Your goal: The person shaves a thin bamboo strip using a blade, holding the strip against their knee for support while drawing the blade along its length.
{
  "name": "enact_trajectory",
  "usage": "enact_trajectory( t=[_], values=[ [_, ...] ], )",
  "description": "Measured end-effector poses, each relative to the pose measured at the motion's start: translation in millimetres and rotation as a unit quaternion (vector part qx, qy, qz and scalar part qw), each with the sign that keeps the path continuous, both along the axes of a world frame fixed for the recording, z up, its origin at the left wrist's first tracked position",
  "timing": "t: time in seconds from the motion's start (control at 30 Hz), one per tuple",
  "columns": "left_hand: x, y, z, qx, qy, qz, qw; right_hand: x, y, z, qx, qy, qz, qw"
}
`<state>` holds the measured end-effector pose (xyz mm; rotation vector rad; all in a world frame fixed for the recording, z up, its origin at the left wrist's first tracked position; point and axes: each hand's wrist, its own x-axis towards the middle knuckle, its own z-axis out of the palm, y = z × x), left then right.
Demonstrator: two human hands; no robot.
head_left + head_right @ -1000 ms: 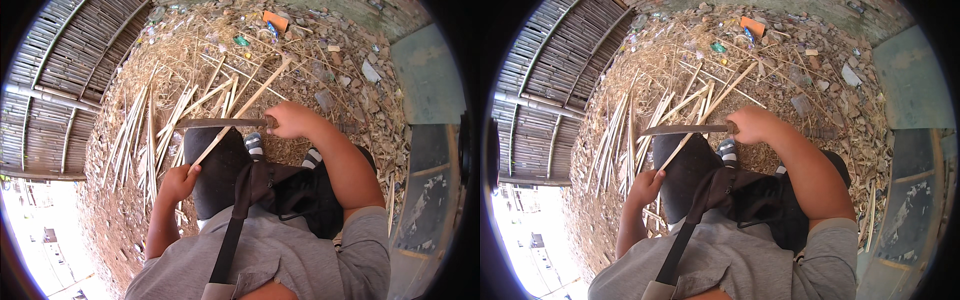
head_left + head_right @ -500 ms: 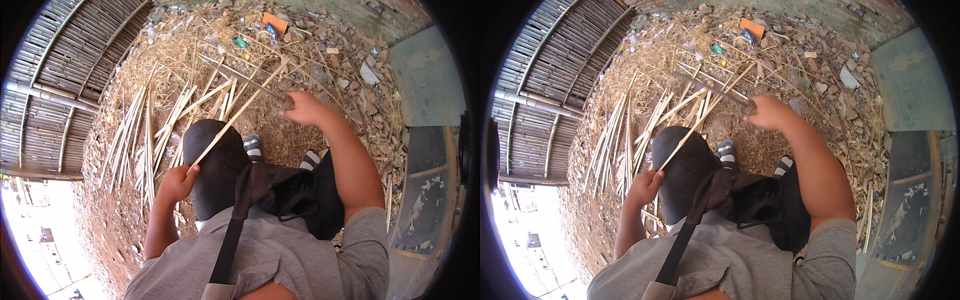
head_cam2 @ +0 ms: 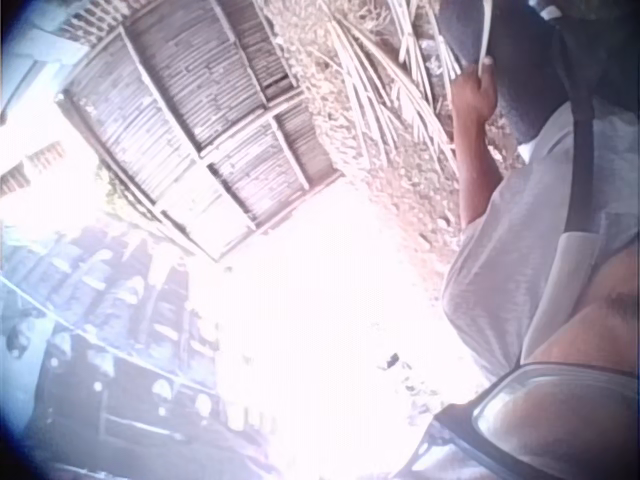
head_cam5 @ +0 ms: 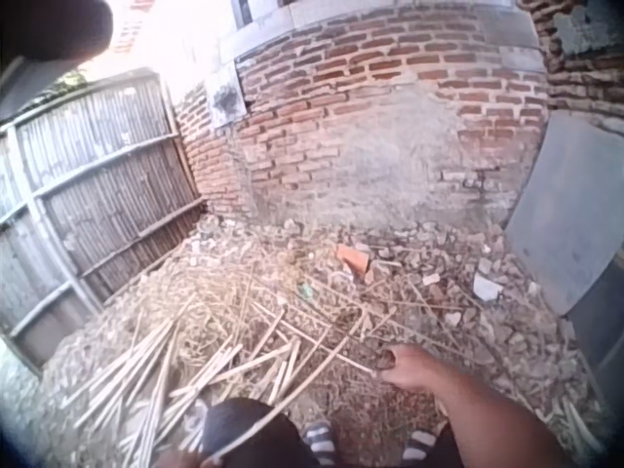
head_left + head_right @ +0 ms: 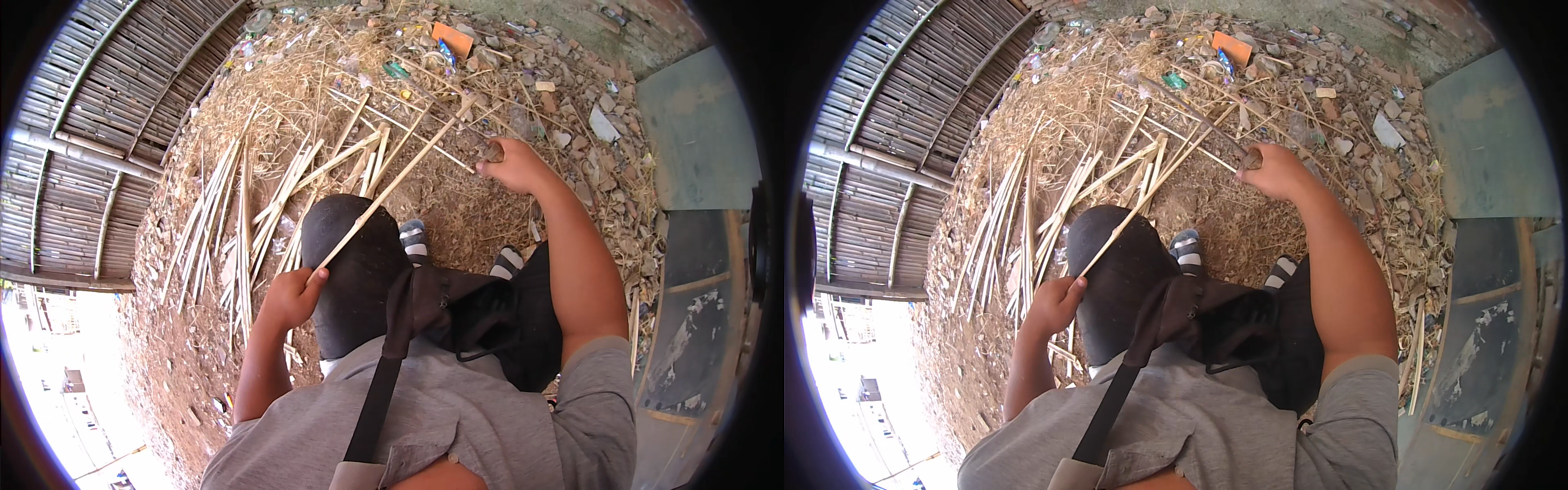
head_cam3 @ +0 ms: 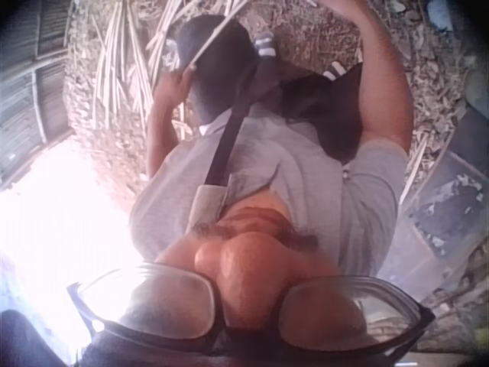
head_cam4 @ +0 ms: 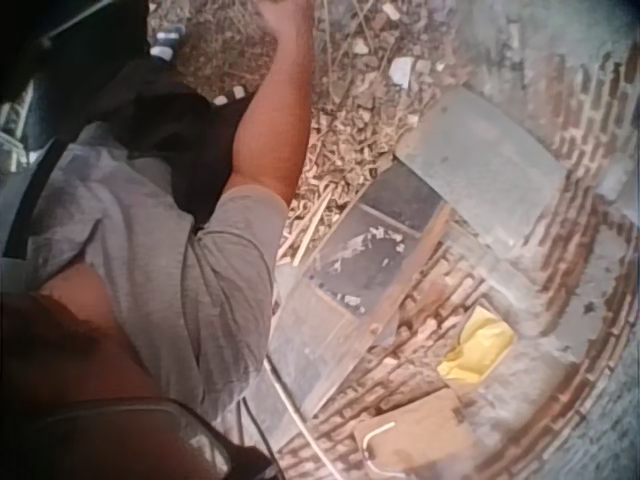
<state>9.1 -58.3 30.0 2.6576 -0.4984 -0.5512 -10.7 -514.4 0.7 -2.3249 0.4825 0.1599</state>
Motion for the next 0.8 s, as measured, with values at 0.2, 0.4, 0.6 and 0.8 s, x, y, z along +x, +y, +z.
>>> enact_trajectory(
  t=[0.2, 0.4, 0.6, 0.8],
  values=[
    [1.9, 4.7, -3.7, 0.0, 0.003, -0.009, 1.0, 1.5, 35.3, 5.2, -0.022, 0.017, 0.149, 0.989],
    [-1.5, -1.1, 3.5, 0.011, 0.009, 0.004, 1.0, -4.1, 65.8, 9.4, -0.073, -0.007, 0.27, 0.96],
    [1.2, -0.1, -1.8, 0.011, -0.01, -0.02, 1.0, -9.6, -6.6, 0.4, -0.043, 0.0, 0.077, 0.996],
    [1.2, 0.4, -0.2, 0.005, -0.001, -0.015, 1.0, -9.5, 1.8, 13.9, -0.058, 0.007, 0.081, 0.995]
  ],
)
